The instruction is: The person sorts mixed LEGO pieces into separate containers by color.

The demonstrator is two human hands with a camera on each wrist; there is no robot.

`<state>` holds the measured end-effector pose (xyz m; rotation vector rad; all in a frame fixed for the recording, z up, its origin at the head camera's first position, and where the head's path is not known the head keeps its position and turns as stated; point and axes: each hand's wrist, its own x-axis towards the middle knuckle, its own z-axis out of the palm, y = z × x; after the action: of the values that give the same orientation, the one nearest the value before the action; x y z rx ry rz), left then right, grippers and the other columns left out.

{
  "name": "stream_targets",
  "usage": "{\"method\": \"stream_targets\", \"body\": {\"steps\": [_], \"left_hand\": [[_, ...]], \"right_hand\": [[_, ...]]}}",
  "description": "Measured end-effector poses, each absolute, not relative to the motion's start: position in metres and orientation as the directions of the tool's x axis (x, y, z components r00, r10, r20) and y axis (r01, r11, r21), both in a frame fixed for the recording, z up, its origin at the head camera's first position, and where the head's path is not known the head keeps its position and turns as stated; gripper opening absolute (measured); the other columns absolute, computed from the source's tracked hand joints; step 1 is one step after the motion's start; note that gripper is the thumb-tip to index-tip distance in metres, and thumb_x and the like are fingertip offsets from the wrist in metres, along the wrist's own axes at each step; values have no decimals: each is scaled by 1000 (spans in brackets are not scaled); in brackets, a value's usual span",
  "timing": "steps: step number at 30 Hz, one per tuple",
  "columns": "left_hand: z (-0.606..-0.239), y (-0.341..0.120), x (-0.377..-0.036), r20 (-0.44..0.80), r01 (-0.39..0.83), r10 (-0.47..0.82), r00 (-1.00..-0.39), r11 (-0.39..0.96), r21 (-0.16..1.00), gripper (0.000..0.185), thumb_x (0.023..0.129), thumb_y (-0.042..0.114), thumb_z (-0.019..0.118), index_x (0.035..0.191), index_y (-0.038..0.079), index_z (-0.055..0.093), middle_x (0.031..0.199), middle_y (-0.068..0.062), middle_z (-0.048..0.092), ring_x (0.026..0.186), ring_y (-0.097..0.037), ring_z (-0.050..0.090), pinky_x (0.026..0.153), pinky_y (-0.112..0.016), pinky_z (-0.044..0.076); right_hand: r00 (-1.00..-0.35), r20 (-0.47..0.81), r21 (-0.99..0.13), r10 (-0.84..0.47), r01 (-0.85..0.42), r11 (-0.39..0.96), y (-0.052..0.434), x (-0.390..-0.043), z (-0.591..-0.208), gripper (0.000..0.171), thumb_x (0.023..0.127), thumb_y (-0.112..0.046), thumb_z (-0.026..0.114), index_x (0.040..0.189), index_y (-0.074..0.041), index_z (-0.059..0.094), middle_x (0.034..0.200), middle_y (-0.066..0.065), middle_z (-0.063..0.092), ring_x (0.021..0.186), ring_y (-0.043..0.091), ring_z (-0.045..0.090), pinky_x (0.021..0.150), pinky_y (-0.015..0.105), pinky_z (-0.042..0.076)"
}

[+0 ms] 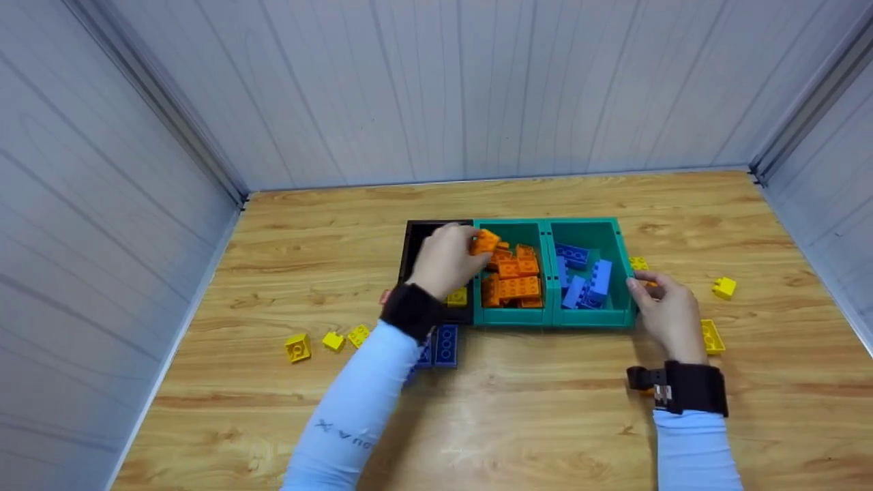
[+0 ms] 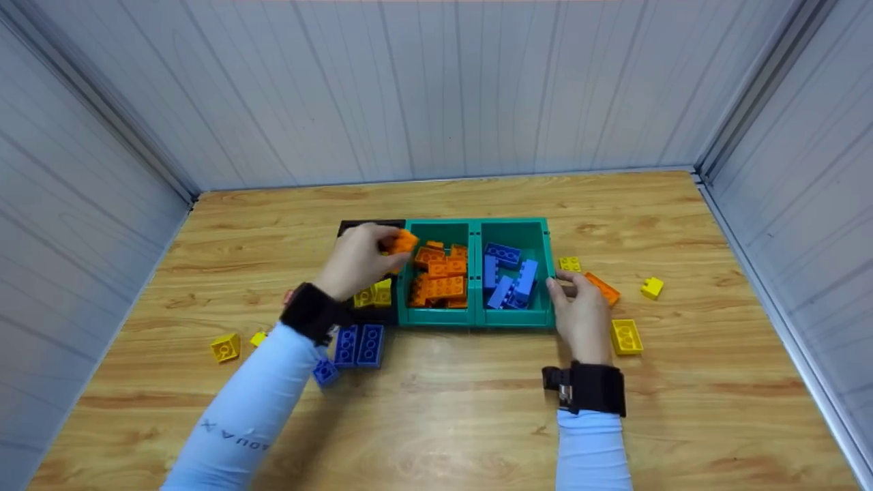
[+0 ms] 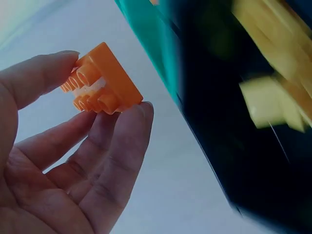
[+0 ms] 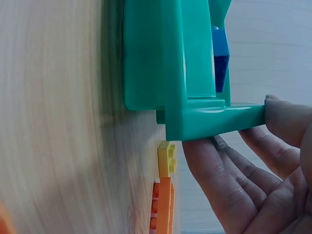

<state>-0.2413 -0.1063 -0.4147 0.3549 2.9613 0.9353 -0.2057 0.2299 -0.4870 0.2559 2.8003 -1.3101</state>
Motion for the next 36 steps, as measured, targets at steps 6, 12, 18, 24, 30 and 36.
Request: {"method": "stream_targets", "body": {"steps": [6, 12, 18, 24, 30, 36], "left_hand": [[-420, -62, -247, 41, 274, 293, -955, 826, 492, 39, 94, 28, 70, 127, 6, 67, 119, -9, 66, 100, -20, 62, 86, -31, 52], [-429, -44, -250, 15, 243, 267, -963, 848, 471, 35, 95, 25, 69, 124, 6, 68, 115, -8, 65, 98, -19, 61, 84, -28, 53], [-433, -47, -251, 17, 215, 238, -971, 844, 491, 41, 97, 19, 65, 135, 3, 60, 127, -14, 60, 110, -24, 61, 94, -32, 51], [-427, -63, -245, 54, 242, 249, -967, 830, 503, 42, 98, 18, 64, 137, 2, 58, 131, -16, 59, 116, -26, 59, 97, -33, 49], [-418, -92, -230, 126, 274, 244, -961, 819, 505, 39, 98, 18, 64, 133, 2, 61, 126, -16, 61, 107, -25, 63, 89, -31, 53], [-424, -126, -210, 241, 312, 215, -946, 803, 508, 30, 95, 13, 67, 122, 0, 68, 112, -15, 67, 98, -26, 65, 84, -37, 54]], "right_hand": [[-989, -88, -766, 121, 145, 627, 230, -205, -488, 59, 103, -47, 44, 142, -4, 52, 130, 27, 58, 117, 41, 56, 90, 52, 50], [-989, -88, -765, 118, 143, 627, 229, -202, -487, 58, 103, -48, 44, 141, -5, 53, 127, 27, 60, 113, 38, 59, 81, 41, 54], [-987, -100, -771, 122, 154, 618, 228, -202, -486, 58, 103, -47, 45, 142, -5, 52, 128, 27, 59, 113, 39, 58, 86, 47, 52], [-987, -112, -770, 119, 162, 617, 228, -202, -485, 58, 103, -47, 44, 143, -5, 51, 129, 26, 58, 114, 39, 57, 88, 49, 50], [-986, -115, -769, 123, 167, 617, 228, -203, -485, 58, 103, -47, 44, 142, -5, 51, 129, 26, 58, 113, 38, 57, 89, 49, 51], [-989, -85, -750, 120, 143, 645, 228, -203, -486, 58, 103, -48, 44, 141, -5, 53, 124, 26, 62, 109, 37, 60, 79, 38, 52]]}}
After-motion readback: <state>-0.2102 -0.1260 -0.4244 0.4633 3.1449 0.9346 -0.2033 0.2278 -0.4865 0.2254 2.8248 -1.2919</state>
